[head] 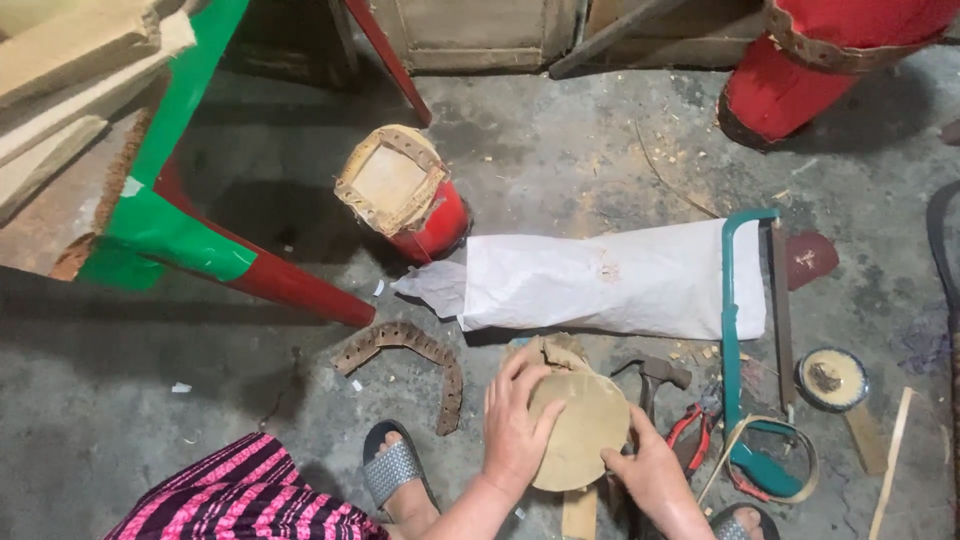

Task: Fitting and securing a drum head onto a wooden frame using a hammer.

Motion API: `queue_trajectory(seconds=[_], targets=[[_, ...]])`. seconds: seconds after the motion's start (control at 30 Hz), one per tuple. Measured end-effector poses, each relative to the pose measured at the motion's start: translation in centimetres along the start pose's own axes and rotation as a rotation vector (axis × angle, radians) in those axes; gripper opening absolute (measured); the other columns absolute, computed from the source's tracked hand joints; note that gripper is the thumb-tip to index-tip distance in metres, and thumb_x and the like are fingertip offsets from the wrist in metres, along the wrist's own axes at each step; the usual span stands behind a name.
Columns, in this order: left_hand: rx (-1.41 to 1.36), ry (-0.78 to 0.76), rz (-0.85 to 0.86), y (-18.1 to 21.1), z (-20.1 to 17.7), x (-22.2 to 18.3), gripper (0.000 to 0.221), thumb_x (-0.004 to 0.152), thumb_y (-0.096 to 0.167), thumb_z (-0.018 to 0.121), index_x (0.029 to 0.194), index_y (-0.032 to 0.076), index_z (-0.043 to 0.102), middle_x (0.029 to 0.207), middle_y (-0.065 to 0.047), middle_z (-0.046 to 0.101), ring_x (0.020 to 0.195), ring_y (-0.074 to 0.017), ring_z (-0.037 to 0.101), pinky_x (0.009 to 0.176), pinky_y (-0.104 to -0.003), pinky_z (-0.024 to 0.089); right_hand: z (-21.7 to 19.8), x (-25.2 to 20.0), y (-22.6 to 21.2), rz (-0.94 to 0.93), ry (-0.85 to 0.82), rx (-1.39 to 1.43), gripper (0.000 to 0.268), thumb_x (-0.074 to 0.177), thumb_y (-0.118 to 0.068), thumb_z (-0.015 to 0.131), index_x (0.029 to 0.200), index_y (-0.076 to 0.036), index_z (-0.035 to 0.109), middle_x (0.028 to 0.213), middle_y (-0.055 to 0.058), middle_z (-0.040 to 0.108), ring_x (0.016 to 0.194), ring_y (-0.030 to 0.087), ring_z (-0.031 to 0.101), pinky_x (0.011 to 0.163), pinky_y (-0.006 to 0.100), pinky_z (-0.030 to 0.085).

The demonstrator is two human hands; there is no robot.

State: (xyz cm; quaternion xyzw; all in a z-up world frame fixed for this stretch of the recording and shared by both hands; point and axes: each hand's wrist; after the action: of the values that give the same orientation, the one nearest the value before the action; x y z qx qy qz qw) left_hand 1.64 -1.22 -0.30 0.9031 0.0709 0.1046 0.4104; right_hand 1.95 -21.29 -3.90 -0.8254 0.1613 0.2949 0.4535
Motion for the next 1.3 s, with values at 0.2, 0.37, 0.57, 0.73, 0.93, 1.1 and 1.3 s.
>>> queue_trajectory(seconds=[0.2, 0.37, 0.57, 0.73, 0.93, 1.1, 1.3], targets=[[-0.036, 0.037, 0.056, -1.1, 0.4, -1.2, 0.041, 0.080, 0.022, 0.083, 0.114, 0.015, 0.060, 0.146, -0.012, 0.050, 0.126, -0.0338, 0.052, 0.106, -0.046, 0.041, 0.7, -1.0, 0.9, 0.036, 0.038, 0.102, 0.063, 0.079, 0.003, 0.073, 0.138, -0.015, 0.060, 0.108, 0.007, 0.078, 0.066, 0.019, 0.067, 0.067, 0.029, 0.055], [-0.045, 0.052, 0.083, -1.3, 0.3, -1.1, 0.040, 0.080, 0.020, 0.083, 0.111, 0.014, 0.059, 0.145, -0.011, 0.052, 0.122, -0.0333, 0.054, 0.105, -0.046, 0.041, 1.1, -0.7, 1.5, 0.045, 0.044, 0.142, 0.063, 0.081, 0.005, 0.072, 0.140, -0.015, 0.060, 0.077, 0.011, 0.074, 0.055, 0.017, 0.061, 0.056, 0.029, 0.049], [-0.006, 0.023, 0.074, -1.5, 0.3, -0.7, 0.044, 0.081, 0.022, 0.081, 0.119, 0.017, 0.059, 0.141, -0.010, 0.053, 0.123, -0.0316, 0.054, 0.105, -0.046, 0.042, -0.2, -1.1, -0.5, 0.016, 0.013, -0.072, 0.069, 0.077, -0.004, 0.076, 0.142, -0.017, 0.055, 0.098, 0.008, 0.077, 0.076, 0.018, 0.070, 0.074, 0.029, 0.058], [0.046, -0.057, 0.015, -0.4, -0.4, 0.2, 0.053, 0.082, 0.023, 0.078, 0.130, 0.016, 0.058, 0.141, -0.005, 0.053, 0.123, -0.0278, 0.053, 0.110, -0.046, 0.039, -0.8, -1.1, -4.3, -0.266, 0.124, -0.022, 0.060, 0.086, -0.018, 0.067, 0.144, -0.010, 0.055, 0.143, 0.008, 0.063, 0.127, 0.021, 0.063, 0.105, 0.034, 0.049], [0.103, -0.051, 0.061, -0.5, -0.3, 0.5, 0.070, 0.081, 0.023, 0.075, 0.145, 0.010, 0.050, 0.147, -0.008, 0.050, 0.126, -0.0295, 0.052, 0.109, -0.043, 0.039, -0.2, -0.4, -7.7, -0.081, 0.142, 0.247, 0.036, 0.095, -0.018, 0.065, 0.127, -0.004, 0.074, 0.107, 0.010, 0.081, 0.087, 0.017, 0.070, 0.074, 0.028, 0.056], [0.323, -0.172, 0.119, -0.6, 0.4, 0.4, 0.060, 0.089, 0.024, 0.062, 0.147, 0.030, 0.055, 0.163, -0.014, 0.029, 0.150, -0.0403, 0.022, 0.116, -0.072, 0.006, -0.1, -0.4, -8.1, -0.093, 0.144, 0.218, 0.035, 0.094, -0.018, 0.066, 0.126, -0.004, 0.074, 0.105, 0.010, 0.081, 0.083, 0.016, 0.070, 0.071, 0.028, 0.057], [0.346, -0.142, 0.320, -0.6, 0.9, 0.1, 0.053, 0.090, 0.023, 0.063, 0.143, 0.018, 0.059, 0.160, -0.013, 0.039, 0.149, -0.0422, 0.028, 0.115, -0.073, 0.014, 0.4, 1.2, -6.7, -0.125, 0.153, 0.173, 0.035, 0.093, -0.020, 0.065, 0.125, -0.008, 0.074, 0.110, 0.007, 0.081, 0.091, 0.016, 0.072, 0.079, 0.028, 0.057]])
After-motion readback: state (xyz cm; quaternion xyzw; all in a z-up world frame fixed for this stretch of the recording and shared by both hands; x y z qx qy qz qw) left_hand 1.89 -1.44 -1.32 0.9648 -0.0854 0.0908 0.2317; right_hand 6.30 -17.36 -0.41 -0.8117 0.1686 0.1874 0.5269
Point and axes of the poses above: each hand's wrist, its own x-axis towards the middle knuckle, its own z-axis out of the palm, y = z × x
